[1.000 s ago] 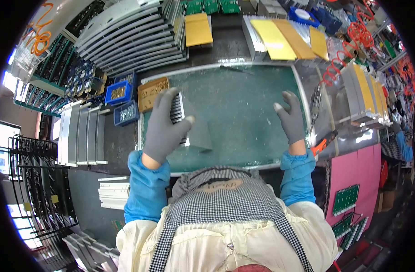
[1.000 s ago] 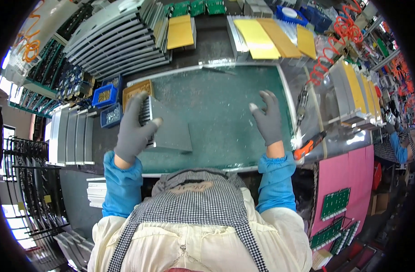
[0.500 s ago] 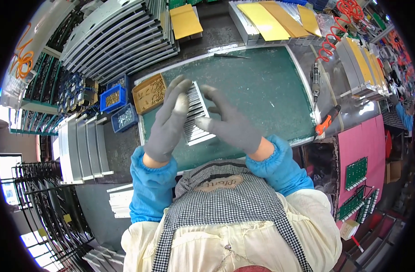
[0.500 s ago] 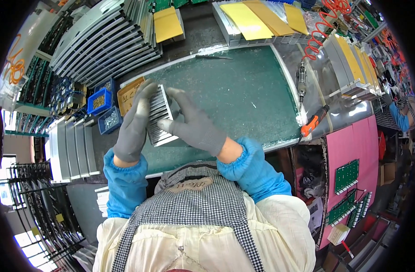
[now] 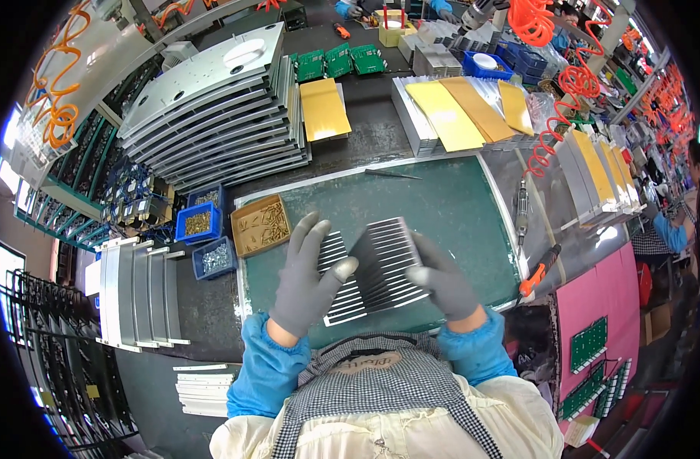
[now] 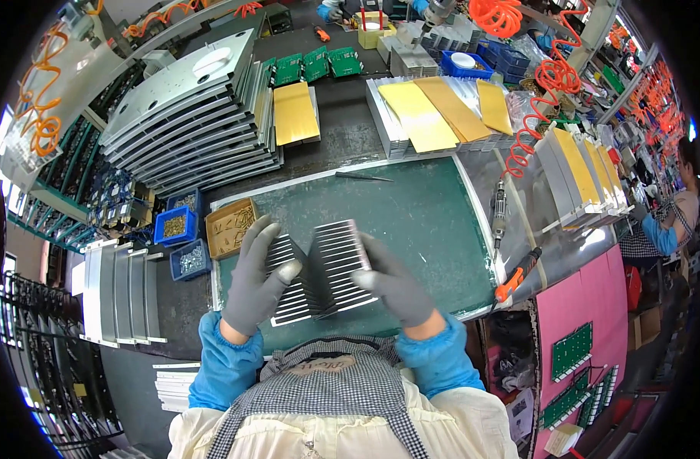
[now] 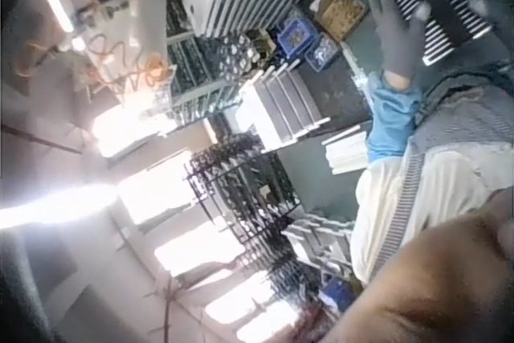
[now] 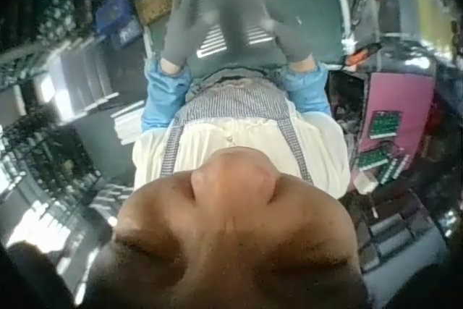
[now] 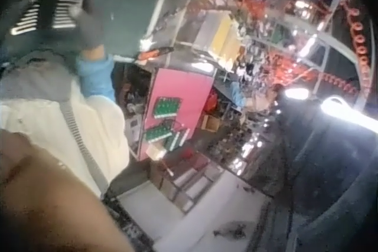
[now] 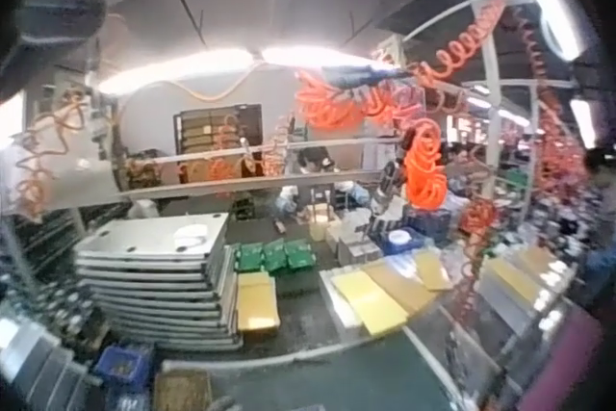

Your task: Assemble a metal electronic housing by aligning panels and fastening them with a pneumatic screwdriver.

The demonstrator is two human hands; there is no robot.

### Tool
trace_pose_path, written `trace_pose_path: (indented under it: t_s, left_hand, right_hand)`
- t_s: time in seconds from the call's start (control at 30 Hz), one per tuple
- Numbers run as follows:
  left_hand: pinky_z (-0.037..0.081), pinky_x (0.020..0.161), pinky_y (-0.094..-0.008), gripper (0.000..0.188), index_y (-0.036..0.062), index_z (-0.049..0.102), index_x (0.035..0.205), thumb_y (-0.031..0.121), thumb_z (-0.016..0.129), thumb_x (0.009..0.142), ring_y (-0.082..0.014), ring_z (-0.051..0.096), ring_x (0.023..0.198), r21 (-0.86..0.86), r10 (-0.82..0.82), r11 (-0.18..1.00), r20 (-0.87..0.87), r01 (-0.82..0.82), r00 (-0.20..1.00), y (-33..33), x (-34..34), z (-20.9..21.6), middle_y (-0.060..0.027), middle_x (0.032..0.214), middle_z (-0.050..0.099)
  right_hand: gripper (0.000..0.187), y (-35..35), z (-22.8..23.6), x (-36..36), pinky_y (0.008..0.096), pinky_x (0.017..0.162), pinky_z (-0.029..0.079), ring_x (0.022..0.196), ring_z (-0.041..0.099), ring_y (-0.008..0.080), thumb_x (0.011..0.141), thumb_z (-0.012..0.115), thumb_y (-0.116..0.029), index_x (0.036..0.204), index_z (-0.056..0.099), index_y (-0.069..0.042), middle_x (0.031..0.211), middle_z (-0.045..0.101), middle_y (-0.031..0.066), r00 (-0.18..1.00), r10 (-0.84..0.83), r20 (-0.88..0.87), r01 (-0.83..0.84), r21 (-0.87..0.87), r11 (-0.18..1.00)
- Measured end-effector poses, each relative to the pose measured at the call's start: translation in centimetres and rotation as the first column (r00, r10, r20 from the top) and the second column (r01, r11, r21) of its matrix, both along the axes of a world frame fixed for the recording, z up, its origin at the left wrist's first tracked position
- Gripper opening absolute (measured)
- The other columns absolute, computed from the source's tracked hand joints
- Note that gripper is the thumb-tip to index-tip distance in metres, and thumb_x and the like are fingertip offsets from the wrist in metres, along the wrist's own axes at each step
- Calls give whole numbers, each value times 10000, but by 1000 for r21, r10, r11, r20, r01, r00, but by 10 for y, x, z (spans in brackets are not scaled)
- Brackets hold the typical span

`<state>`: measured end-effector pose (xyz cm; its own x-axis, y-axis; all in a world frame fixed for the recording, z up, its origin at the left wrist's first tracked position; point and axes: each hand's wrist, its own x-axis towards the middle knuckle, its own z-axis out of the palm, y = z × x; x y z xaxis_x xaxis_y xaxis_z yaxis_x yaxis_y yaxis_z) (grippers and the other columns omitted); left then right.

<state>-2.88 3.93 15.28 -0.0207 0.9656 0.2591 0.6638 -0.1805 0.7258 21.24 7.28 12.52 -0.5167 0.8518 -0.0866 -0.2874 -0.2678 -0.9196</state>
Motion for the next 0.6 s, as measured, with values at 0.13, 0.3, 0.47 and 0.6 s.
trace_pose_path:
  t_s: [0.13,0.3,0.47,0.6]
  left_hand:
    - [477,1011,-405,645,-12,492,1328,329,727,833,-370,490,1277,-53,-6,999,96,11,995,1,-4,2,-227,1450,390]
    - [490,989,-384,639,-23,495,1318,304,735,824,-340,530,1225,-56,-30,998,86,35,996,5,-6,3,-214,1400,437]
    - [506,952,-366,666,-44,496,1303,358,737,830,-292,560,1163,-81,-29,996,164,43,986,4,-12,2,-199,1355,469]
    - [493,966,-351,703,-63,478,1307,382,732,826,-271,552,1155,-79,-7,996,261,28,965,-4,-27,-5,-185,1322,480]
  right_hand:
    - [717,17,-25,73,352,1074,359,1257,501,265,835,634,-316,1410,432,61,1352,542,185,988,-144,64,147,-56,987]
    - [657,48,-66,118,333,1013,390,1154,554,231,819,660,-293,1344,503,70,1257,603,158,920,-166,356,200,-60,978]
    - [611,52,-83,127,313,958,424,1054,599,216,765,699,-215,1284,555,73,1129,654,139,867,-285,408,348,-88,933]
    - [604,50,-6,135,335,919,463,1035,606,195,733,687,-133,1291,555,57,1084,669,121,766,-453,457,407,201,891]
